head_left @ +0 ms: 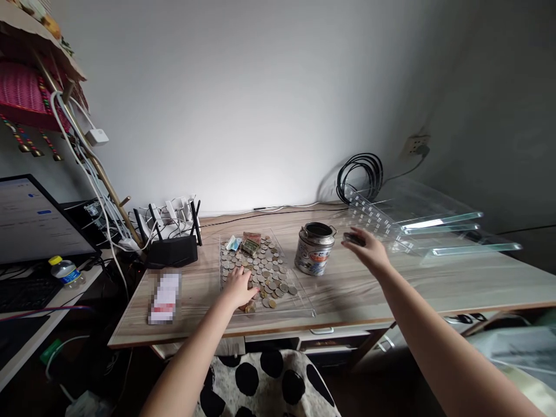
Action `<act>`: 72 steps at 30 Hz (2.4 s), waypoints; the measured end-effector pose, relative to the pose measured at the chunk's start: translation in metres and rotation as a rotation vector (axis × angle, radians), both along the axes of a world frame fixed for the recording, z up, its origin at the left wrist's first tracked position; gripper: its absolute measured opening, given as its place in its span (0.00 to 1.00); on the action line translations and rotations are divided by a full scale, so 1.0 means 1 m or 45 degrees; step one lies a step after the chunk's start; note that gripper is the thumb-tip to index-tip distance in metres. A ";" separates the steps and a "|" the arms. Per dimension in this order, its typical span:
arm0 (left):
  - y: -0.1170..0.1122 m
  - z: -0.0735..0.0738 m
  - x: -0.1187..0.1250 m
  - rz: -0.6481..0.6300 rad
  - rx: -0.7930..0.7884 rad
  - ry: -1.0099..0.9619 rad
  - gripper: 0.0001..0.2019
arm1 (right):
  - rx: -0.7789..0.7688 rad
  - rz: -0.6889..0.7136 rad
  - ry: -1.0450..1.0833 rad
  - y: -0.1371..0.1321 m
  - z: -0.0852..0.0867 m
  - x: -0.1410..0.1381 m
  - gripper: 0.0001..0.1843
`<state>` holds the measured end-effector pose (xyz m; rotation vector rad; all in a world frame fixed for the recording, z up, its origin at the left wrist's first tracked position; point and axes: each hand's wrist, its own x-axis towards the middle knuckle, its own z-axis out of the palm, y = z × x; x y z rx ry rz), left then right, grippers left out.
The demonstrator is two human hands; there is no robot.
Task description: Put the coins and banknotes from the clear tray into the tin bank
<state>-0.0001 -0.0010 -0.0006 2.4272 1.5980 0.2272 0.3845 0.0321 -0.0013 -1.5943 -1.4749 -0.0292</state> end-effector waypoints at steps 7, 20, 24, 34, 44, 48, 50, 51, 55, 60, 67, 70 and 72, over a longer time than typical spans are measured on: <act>-0.002 0.002 0.000 0.014 -0.022 -0.010 0.29 | 0.008 0.440 -0.299 0.004 0.097 -0.060 0.24; 0.002 -0.005 -0.002 -0.010 -0.021 -0.012 0.29 | -0.209 0.375 -0.769 0.001 0.073 -0.072 0.32; 0.003 -0.005 -0.002 -0.012 -0.042 0.022 0.30 | -0.320 0.262 -0.874 -0.001 0.080 -0.073 0.35; 0.000 -0.001 -0.001 -0.004 -0.063 0.019 0.30 | -0.607 -0.233 -0.722 0.038 0.088 -0.071 0.45; 0.002 -0.003 -0.001 -0.011 -0.030 0.018 0.28 | -0.659 0.760 -0.129 -0.006 0.094 -0.035 0.43; 0.003 -0.002 -0.001 -0.018 -0.030 0.015 0.28 | -0.380 0.474 -0.212 -0.018 0.070 -0.058 0.41; 0.002 -0.001 -0.001 -0.005 -0.031 0.014 0.28 | -0.310 0.395 -0.270 -0.018 0.065 -0.065 0.40; 0.002 -0.001 -0.001 0.000 -0.033 0.015 0.28 | -0.291 0.380 -0.283 -0.018 0.065 -0.066 0.40; -0.002 0.000 -0.002 -0.020 -0.012 0.010 0.28 | -0.285 0.338 -0.292 -0.023 0.064 -0.061 0.41; -0.002 0.001 0.000 0.071 0.054 -0.142 0.24 | 0.033 0.224 -0.277 -0.046 0.053 -0.099 0.43; 0.000 0.006 0.001 0.389 0.243 -0.329 0.16 | -0.803 0.570 -0.590 -0.019 0.003 -0.240 0.40; 0.001 0.005 0.000 0.414 0.276 -0.342 0.15 | -0.973 0.360 -0.669 -0.013 -0.013 -0.270 0.45; 0.001 0.004 -0.001 0.423 0.280 -0.345 0.14 | -0.936 0.377 -0.782 -0.019 -0.018 -0.276 0.45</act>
